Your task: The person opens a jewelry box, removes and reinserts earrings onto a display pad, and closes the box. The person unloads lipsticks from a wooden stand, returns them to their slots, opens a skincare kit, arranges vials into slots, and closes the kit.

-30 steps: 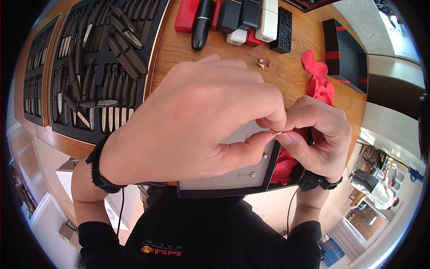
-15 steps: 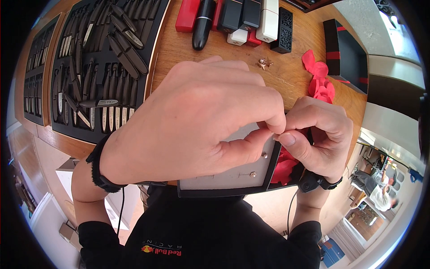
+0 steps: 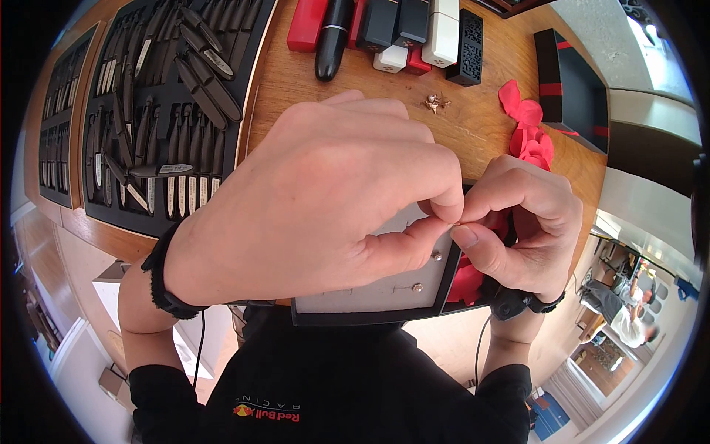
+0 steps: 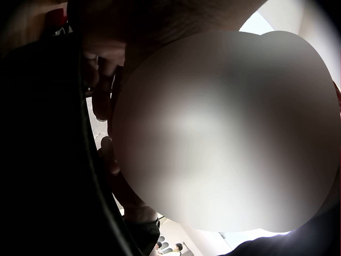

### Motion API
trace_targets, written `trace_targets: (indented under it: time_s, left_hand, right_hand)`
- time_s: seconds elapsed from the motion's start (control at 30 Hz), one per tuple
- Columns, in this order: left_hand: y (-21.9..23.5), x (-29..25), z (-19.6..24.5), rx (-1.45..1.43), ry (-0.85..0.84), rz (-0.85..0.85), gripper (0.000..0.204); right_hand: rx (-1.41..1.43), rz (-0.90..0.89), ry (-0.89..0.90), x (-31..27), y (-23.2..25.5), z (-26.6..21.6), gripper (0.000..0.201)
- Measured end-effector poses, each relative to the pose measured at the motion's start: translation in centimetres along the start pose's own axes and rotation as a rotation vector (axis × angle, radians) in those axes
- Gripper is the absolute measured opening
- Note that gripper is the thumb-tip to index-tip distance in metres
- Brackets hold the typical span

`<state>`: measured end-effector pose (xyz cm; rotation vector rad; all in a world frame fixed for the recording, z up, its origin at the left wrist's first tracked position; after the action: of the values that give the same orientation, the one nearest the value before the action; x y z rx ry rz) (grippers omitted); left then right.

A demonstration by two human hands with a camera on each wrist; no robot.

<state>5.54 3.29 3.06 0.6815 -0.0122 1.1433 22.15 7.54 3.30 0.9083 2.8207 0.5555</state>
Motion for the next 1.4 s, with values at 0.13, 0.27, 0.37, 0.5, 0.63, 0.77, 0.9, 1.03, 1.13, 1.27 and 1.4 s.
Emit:
trace_targets:
  time_s: [0.13, 0.27, 0.37, 0.5, 0.63, 0.77, 0.9, 1.03, 1.13, 1.27, 1.4]
  left_hand:
    - [0.04, -0.08, -0.03, 0.001, 0.018, 0.012, 0.021]
    - [-0.08, -0.05, -0.02, 0.001, 0.032, -0.018, 0.018]
    - [-0.11, -0.06, 0.0, 0.001, 0.026, -0.025, 0.017]
    - [-0.07, -0.06, 0.01, -0.001, 0.032, -0.036, 0.015]
    - [-0.1, -0.06, 0.06, 0.01, 0.035, -0.041, 0.015]
    - [-0.09, -0.11, 0.07, 0.009, 0.026, -0.021, 0.015]
    - [-0.12, -0.12, 0.02, 0.016, 0.021, -0.027, 0.015]
    - [-0.12, -0.14, 0.07, 0.023, 0.021, -0.031, 0.015]
    - [-0.15, -0.18, 0.04, 0.018, 0.029, -0.039, 0.015]
    - [-0.16, -0.15, 0.02, 0.016, 0.031, -0.043, 0.014]
    - [-0.16, -0.15, 0.05, 0.017, 0.028, -0.04, 0.015]
  right_hand:
    - [-0.017, -0.001, 0.011, 0.04, -0.01, -0.1, 0.014]
    - [-0.025, -0.007, 0.0, 0.03, 0.02, -0.07, 0.014]
    - [-0.023, -0.004, -0.001, 0.06, -0.05, -0.13, 0.014]
    - [-0.019, -0.008, 0.012, 0.1, -0.09, -0.15, 0.015]
    - [-0.009, -0.029, 0.026, 0.18, -0.19, -0.14, 0.017]
    - [-0.01, -0.032, 0.033, 0.21, -0.24, -0.18, 0.018]
    - [-0.019, -0.046, 0.018, 0.21, -0.24, -0.12, 0.017]
    - [-0.037, -0.055, 0.023, 0.23, -0.23, -0.16, 0.016]
    - [-0.051, -0.058, 0.022, 0.22, -0.26, -0.15, 0.016]
    - [-0.057, -0.056, 0.03, 0.21, -0.26, -0.11, 0.016]
    - [-0.057, -0.058, 0.033, 0.21, -0.3, -0.14, 0.016]
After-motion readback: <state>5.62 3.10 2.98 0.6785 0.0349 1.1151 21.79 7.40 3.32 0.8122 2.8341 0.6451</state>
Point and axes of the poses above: each hand's wrist, its own x-axis towards the middle knuckle, its own y-axis out of the back of the hand, z = x × y, the point moved 7 cm from there along x, towards the middle knuckle, and after that the axes turned 9 degrees about -z, right-handed, at the moved point
